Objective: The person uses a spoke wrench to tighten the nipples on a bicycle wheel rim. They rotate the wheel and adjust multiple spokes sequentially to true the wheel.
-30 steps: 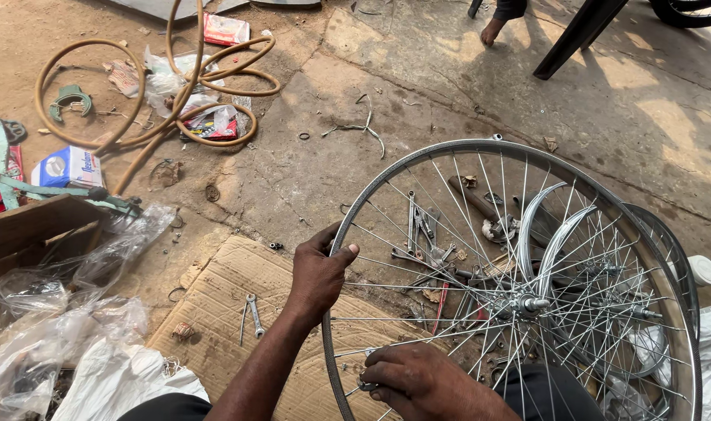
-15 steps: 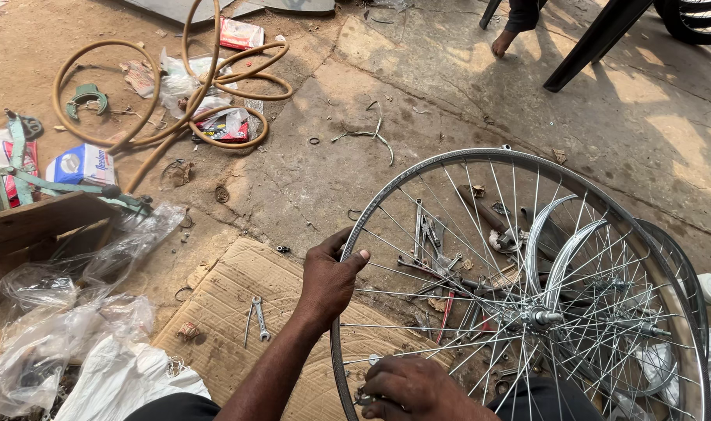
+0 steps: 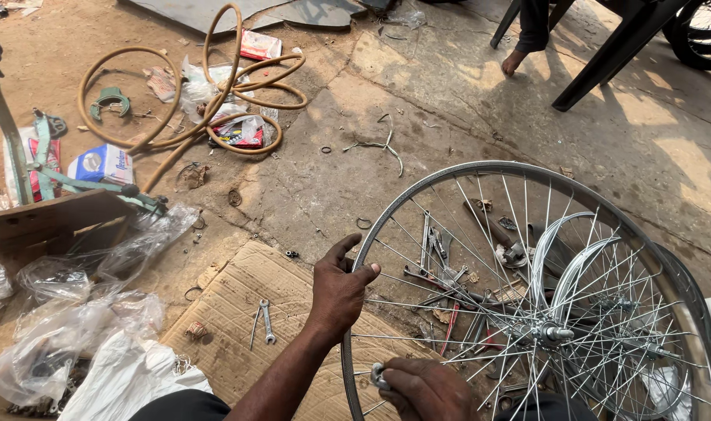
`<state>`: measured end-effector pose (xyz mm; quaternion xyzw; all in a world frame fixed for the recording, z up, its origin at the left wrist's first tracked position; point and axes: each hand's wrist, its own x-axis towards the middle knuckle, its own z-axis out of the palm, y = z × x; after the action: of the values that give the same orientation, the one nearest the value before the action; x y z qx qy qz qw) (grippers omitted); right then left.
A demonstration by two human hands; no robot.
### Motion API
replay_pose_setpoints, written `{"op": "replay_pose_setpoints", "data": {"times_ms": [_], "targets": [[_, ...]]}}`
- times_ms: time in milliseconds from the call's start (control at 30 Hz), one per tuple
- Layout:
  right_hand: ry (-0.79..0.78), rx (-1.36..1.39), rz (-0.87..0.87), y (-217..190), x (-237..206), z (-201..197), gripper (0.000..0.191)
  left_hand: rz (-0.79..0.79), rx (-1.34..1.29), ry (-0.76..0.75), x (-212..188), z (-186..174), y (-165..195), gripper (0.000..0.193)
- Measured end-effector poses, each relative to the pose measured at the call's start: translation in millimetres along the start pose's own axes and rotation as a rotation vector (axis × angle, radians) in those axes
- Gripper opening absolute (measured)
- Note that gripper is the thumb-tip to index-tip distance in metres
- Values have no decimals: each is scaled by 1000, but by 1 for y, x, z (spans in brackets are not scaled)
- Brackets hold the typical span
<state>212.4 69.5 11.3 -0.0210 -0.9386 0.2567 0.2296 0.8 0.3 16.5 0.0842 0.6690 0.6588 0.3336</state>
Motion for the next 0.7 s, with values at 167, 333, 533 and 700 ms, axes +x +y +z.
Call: {"op": "replay_pose_setpoints", "data": {"times_ms": [167,333,533,700], "targets": [[-444,-133,180,24,3,-30,25,43,-236,66,-28,1,-13,69],[-340,-182,16,19,-20,-22,21,-22,-312,131,-41,10,-28,62],[-272,-72,-51,12,-11,-3,15,-12,-292,143,-26,11,-31,57],[-351,1,73,17,13,-20,22,-23,-132,98,-12,3,-19,66]]}}
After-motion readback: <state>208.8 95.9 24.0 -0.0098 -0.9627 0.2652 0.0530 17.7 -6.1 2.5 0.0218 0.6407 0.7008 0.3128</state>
